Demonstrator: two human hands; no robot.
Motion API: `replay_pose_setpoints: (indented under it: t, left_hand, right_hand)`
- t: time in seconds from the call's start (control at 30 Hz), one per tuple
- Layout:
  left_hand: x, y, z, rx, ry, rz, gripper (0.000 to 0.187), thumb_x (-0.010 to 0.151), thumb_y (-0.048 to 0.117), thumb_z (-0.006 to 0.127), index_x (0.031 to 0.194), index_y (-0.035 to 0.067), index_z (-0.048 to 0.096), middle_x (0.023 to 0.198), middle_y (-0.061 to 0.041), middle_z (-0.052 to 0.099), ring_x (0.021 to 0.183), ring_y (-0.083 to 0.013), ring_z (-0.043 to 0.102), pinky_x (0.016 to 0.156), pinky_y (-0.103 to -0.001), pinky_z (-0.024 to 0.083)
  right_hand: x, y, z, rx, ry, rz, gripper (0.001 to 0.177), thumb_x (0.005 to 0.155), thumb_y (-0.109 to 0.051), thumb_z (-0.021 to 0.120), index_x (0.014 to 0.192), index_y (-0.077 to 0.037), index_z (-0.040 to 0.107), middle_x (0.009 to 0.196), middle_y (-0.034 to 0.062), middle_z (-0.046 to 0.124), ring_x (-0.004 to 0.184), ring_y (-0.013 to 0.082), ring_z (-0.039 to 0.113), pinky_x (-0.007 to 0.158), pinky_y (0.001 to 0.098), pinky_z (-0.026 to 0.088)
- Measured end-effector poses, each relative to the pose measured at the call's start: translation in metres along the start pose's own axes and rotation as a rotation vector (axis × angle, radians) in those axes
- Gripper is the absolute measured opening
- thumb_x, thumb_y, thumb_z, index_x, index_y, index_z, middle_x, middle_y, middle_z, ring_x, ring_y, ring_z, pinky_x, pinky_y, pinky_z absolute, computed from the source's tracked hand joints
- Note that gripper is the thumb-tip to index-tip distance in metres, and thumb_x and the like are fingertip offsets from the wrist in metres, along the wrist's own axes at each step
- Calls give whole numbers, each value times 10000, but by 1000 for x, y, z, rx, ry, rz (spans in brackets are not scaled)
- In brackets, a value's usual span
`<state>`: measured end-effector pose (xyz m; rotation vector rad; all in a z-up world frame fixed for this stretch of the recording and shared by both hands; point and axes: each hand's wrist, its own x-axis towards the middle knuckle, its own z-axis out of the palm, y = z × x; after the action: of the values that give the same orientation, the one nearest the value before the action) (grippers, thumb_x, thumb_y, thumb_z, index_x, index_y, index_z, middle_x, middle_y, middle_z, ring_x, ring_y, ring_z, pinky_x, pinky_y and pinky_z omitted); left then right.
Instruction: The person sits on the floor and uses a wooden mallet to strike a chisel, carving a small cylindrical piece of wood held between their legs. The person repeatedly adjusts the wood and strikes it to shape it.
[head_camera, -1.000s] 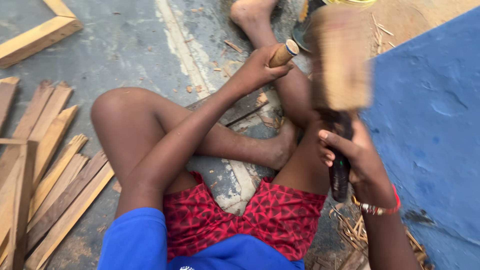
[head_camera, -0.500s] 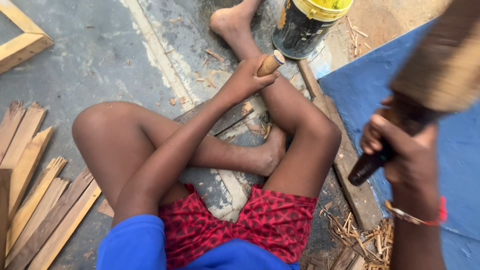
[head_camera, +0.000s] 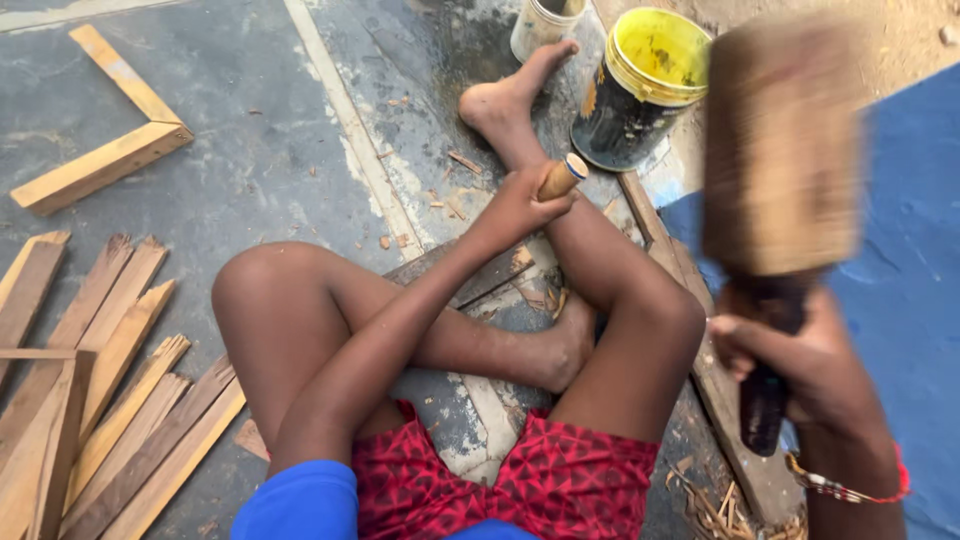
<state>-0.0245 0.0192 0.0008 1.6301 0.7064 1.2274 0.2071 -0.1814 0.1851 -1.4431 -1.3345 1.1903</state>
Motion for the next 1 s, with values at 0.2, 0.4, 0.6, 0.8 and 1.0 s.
replay_pose_setpoints:
  t: [0.2,0.4,0.6,0.8,1.0]
  left_hand:
    - [-1,-2,2,-9,-8,11,313,862,214,718,1081,6,638,838,-113,701,769,-146,623,745,-358,542]
    - [3,-2,0,-23,-18,-13,253,879,200,711,1030,10,640,808,-108,677,750,-129,595,710,-351,533]
    - [-1,7,0,-16,-25,-37,237,893,190,700,1050,22,643,802,-73,657,753,-114,569,718,-338,530]
    - [-2,8,-1,-21,-40,-23,250,884,187,696,1072,31,643,842,-89,694,791,-130,625,742,-355,544]
    - [0,-6,3,16,-16,13,289,869,202,719,1062,8,626,824,-139,667,742,-185,620,733,-376,533]
  right_hand:
    - [46,21,29,101,88,-56,278,908,-53,689,1122,34,535,788,62,584,543,109,537,479,248,458]
    - [52,78,1,608,-203,537,298,864,9,643,1126,-55,515,665,-12,464,474,42,451,388,188,363]
    - [33,54,-40,730,-349,182,238,954,-16,690,1101,10,505,745,17,495,545,67,493,457,221,407]
    - [39,26,-37,-24,66,149,302,875,-124,703,1083,42,561,794,104,603,605,133,596,531,278,514]
    - [49,76,-22,260,-30,242,342,877,-69,758,1097,23,513,806,43,546,606,106,545,520,254,453]
